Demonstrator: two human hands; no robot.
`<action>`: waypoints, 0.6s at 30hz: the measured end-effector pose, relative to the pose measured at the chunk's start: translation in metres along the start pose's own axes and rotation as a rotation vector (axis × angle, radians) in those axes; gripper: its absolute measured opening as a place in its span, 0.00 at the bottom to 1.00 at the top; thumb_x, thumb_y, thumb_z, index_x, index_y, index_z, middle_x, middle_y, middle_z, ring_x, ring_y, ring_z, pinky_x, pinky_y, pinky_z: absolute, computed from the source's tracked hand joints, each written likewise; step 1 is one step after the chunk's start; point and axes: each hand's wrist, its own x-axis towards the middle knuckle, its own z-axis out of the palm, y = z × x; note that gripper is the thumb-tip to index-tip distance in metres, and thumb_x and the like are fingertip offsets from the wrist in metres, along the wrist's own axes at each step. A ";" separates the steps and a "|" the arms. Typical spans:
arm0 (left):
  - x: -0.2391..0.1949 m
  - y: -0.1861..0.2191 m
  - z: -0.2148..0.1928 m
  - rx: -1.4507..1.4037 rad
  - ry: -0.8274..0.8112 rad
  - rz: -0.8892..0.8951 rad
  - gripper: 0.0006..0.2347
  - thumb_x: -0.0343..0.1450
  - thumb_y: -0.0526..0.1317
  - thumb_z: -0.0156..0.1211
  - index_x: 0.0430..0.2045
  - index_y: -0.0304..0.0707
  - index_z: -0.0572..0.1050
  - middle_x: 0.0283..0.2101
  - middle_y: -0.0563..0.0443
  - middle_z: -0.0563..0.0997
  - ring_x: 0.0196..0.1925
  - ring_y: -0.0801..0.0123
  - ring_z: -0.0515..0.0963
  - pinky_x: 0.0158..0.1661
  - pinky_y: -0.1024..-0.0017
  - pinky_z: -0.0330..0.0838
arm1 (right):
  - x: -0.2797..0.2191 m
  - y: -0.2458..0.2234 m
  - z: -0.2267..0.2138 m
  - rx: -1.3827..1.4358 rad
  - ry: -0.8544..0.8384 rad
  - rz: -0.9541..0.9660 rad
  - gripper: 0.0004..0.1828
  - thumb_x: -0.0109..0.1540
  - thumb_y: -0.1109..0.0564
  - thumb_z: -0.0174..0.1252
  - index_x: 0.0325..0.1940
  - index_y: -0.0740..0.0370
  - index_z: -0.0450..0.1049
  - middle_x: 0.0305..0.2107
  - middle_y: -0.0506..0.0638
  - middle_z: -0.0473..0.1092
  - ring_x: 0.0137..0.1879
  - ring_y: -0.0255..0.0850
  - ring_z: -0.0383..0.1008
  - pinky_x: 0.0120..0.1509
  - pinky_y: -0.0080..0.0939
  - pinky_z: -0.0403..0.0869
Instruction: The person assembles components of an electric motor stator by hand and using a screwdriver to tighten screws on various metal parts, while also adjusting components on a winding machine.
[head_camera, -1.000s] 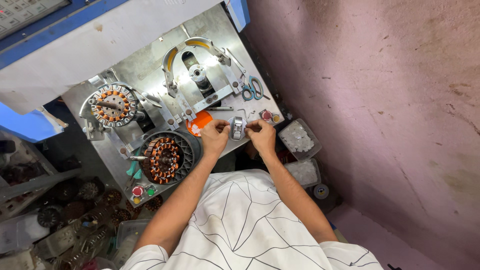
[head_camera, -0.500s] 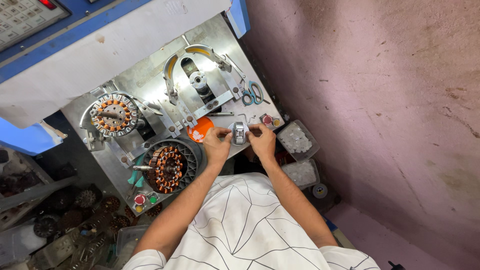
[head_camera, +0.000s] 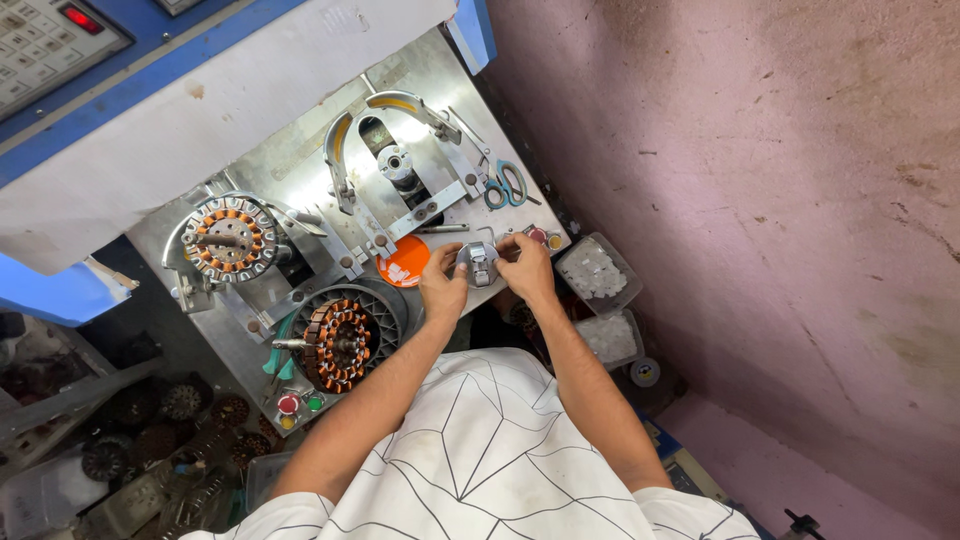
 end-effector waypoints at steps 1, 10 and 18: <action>0.001 0.004 -0.001 -0.010 -0.008 -0.019 0.16 0.66 0.25 0.60 0.49 0.35 0.77 0.48 0.40 0.85 0.55 0.59 0.84 0.56 0.67 0.74 | 0.000 0.000 0.000 0.009 0.017 -0.010 0.11 0.53 0.63 0.67 0.39 0.66 0.79 0.32 0.53 0.80 0.37 0.40 0.82 0.44 0.38 0.78; -0.007 0.088 -0.018 0.430 -0.093 0.182 0.25 0.58 0.22 0.58 0.49 0.41 0.77 0.53 0.44 0.78 0.49 0.49 0.79 0.49 0.60 0.74 | -0.003 -0.005 0.005 0.000 0.086 0.008 0.11 0.54 0.62 0.66 0.40 0.66 0.79 0.31 0.54 0.80 0.36 0.40 0.82 0.43 0.39 0.78; -0.013 0.120 -0.036 0.668 -0.368 0.514 0.25 0.57 0.35 0.75 0.48 0.31 0.74 0.52 0.44 0.76 0.56 0.48 0.74 0.52 0.56 0.70 | 0.010 -0.005 -0.006 -0.100 -0.048 -0.006 0.12 0.51 0.62 0.68 0.38 0.65 0.80 0.31 0.55 0.80 0.37 0.42 0.82 0.43 0.40 0.79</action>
